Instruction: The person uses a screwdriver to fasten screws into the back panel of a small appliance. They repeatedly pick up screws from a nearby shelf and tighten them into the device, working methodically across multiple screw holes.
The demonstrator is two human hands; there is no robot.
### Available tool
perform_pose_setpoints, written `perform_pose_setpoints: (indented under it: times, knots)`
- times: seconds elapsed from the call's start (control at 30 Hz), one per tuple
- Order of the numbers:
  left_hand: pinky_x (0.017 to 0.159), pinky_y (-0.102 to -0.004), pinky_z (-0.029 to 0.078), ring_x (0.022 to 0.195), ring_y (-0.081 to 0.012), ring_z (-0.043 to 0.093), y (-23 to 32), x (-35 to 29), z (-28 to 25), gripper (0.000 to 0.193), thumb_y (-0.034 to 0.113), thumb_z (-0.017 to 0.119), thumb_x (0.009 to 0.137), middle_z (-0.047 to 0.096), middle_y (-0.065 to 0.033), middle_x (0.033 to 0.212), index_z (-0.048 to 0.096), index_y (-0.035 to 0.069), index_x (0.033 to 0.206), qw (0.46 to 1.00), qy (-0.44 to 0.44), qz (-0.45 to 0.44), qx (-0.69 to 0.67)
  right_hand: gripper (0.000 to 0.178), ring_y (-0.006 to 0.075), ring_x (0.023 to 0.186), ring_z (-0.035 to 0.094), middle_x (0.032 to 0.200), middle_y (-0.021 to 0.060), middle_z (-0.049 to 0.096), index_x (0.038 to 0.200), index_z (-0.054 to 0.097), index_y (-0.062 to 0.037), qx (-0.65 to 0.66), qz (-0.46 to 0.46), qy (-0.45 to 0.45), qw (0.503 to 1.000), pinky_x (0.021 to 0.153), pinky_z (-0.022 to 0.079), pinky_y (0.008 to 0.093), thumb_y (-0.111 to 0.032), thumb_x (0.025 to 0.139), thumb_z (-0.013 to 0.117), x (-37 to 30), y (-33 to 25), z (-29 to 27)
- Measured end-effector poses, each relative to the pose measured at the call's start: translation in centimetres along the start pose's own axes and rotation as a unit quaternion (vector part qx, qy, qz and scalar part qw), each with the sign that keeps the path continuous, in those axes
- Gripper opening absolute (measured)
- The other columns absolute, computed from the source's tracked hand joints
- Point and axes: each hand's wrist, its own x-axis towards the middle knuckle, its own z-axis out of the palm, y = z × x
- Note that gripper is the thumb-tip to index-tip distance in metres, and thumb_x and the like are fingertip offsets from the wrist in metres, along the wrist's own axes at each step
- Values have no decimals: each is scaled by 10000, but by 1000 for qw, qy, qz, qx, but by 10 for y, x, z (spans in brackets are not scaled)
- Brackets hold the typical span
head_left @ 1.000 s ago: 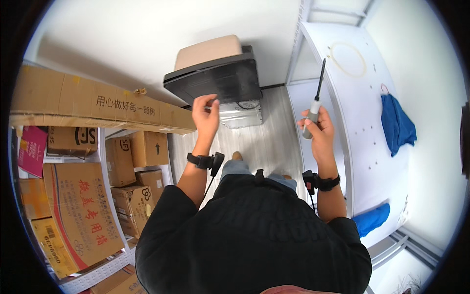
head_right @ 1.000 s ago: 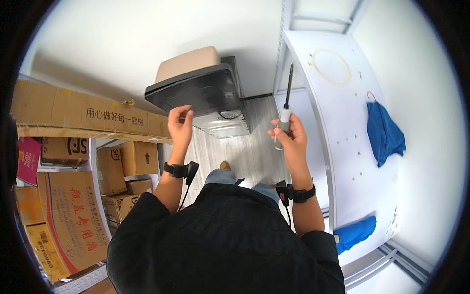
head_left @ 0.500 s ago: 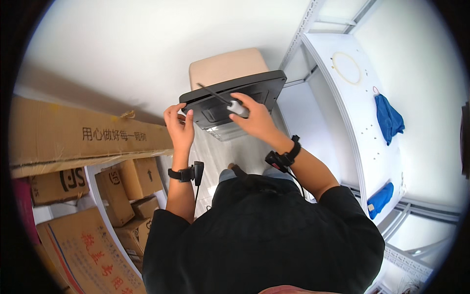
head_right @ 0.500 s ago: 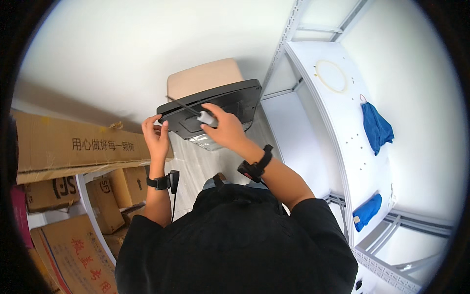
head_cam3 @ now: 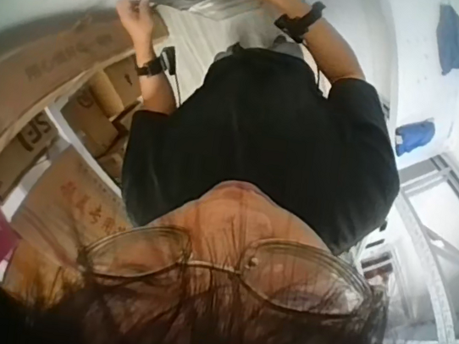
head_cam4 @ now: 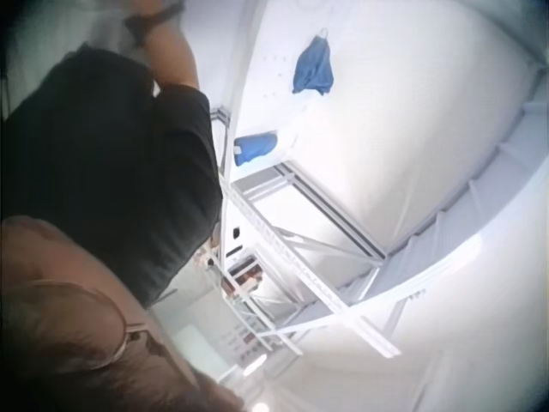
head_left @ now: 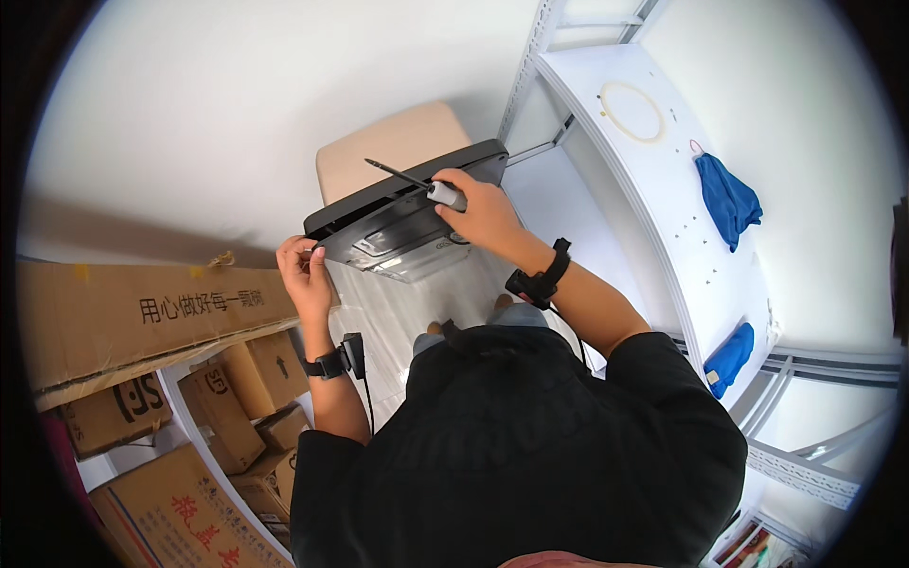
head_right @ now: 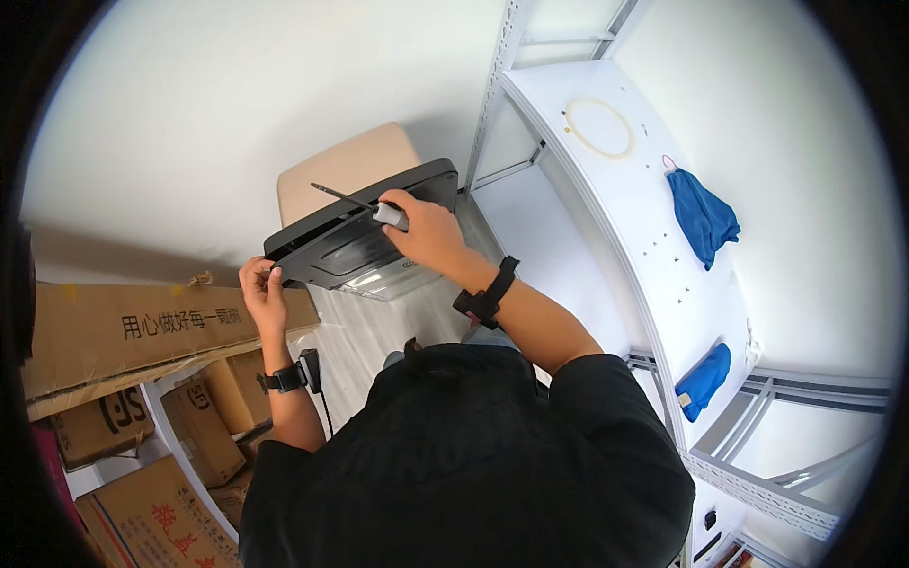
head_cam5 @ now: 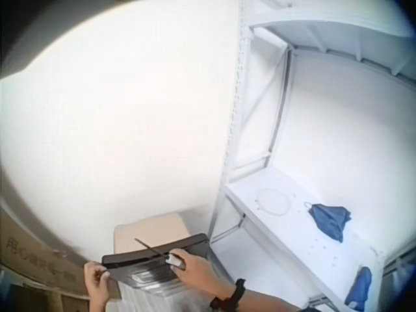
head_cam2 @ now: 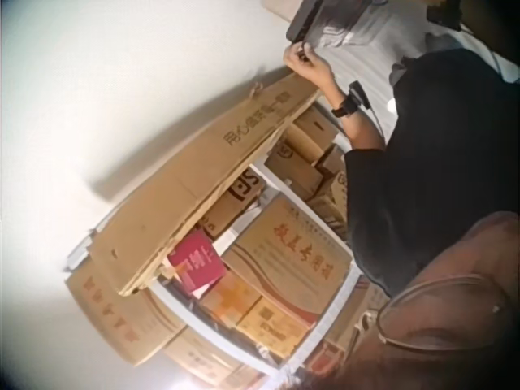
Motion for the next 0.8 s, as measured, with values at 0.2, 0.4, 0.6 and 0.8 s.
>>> perform_pose_setpoints:
  times: [0.2, 0.4, 0.6, 0.8]
  knots:
    - [707, -219, 447, 804, -89, 504, 1, -5, -3, 99, 32, 639, 847, 482, -71, 1140, 597, 32, 937, 999, -16, -39, -28, 321, 333, 804, 631, 842, 107, 659, 1082, 539, -182, -42, 20, 59, 997, 689, 492, 416, -207, 784, 653, 1, 30, -27]
    - [743, -229, 464, 846, -97, 533, -1, -10, -1, 93, -11, 611, 858, 447, -68, 1169, 583, 17, 942, 995, -27, -54, -77, 318, 307, 745, 612, 817, 109, 621, 1046, 568, -157, -91, 32, 118, 988, 653, 470, 376, -202, 755, 691, 2, 54, -44]
    - [723, -223, 471, 825, -90, 539, -5, -15, -1, 92, -16, 607, 859, 445, -74, 1179, 580, 11, 942, 993, -18, -62, -103, 307, 286, 808, 593, 916, 95, 592, 978, 579, -83, -95, -29, 170, 980, 686, 468, 363, -166, 725, 731, 2, 65, -39]
    - [775, -252, 479, 939, -148, 586, -5, -19, 0, 108, -11, 593, 866, 443, -115, 1248, 564, 18, 965, 991, -18, -63, -113, 316, 289, 808, 607, 914, 108, 626, 977, 566, -59, -73, -5, 138, 988, 703, 473, 348, -167, 732, 734, 0, 67, -40]
